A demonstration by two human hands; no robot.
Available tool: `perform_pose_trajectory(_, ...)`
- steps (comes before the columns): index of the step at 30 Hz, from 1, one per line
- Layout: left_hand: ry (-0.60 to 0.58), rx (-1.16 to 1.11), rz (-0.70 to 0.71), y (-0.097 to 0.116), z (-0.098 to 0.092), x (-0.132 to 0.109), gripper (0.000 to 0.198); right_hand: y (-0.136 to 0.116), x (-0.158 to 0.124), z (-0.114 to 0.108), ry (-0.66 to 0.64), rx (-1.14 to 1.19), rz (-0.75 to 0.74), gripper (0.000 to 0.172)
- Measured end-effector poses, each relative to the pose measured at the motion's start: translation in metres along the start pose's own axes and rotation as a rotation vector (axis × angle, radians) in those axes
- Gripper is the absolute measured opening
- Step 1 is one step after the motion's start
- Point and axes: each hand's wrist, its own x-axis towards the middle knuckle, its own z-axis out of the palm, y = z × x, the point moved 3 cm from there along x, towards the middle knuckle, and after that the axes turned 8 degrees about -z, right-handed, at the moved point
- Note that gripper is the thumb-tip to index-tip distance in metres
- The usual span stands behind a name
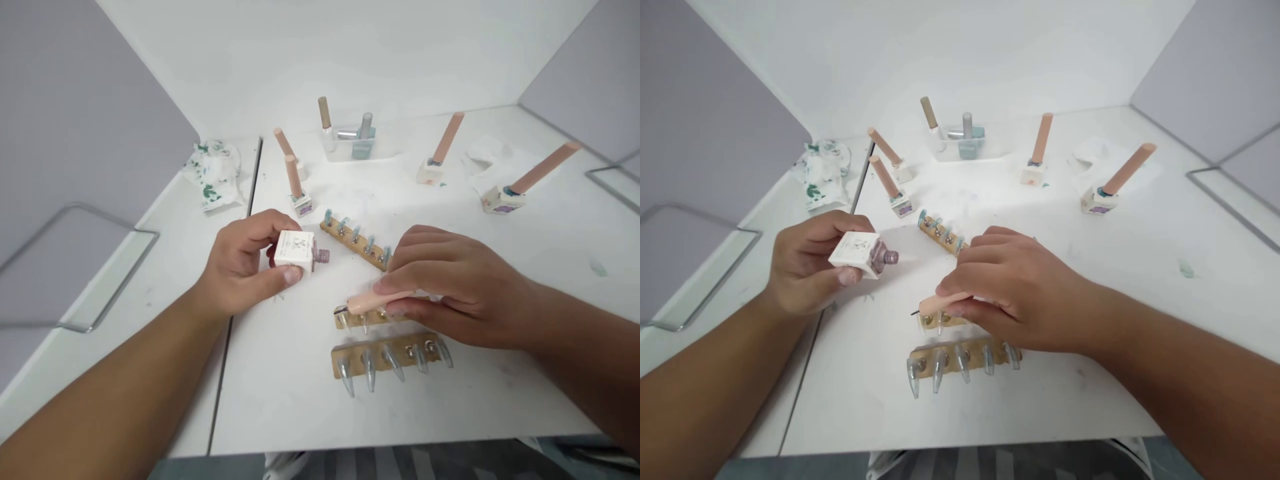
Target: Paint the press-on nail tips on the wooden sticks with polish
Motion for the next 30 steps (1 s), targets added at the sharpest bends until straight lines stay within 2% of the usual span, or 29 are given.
perform_pose_trajectory(7,-0.002,0.001,-0.001,0.0045,0.0039,0.0016,0.018,0.0000,-0.0003,-0.0014,-0.008,-0.022,-0.037,0.007)
perform_pose_trajectory(12,-0.002,0.006,0.006,0.0068,0.0039,0.0027,0.017,-0.0005,-0.0003,-0.0022,-0.015,-0.034,-0.032,0.012)
perform_pose_trajectory(21,-0.008,0.016,0.021,0.0047,0.0027,0.0018,0.017,0.0003,-0.0019,-0.0023,0.015,-0.052,-0.045,0.013)
perform_pose_trajectory(26,0.001,0.013,0.047,0.0066,0.0038,0.0026,0.016,-0.0034,0.0002,-0.0068,0.094,-0.022,-0.066,0.015)
perform_pose_trajectory(30,-0.003,0.030,0.047,0.0070,0.0037,0.0031,0.017,-0.0074,0.0018,-0.0032,0.080,-0.034,-0.074,0.014)
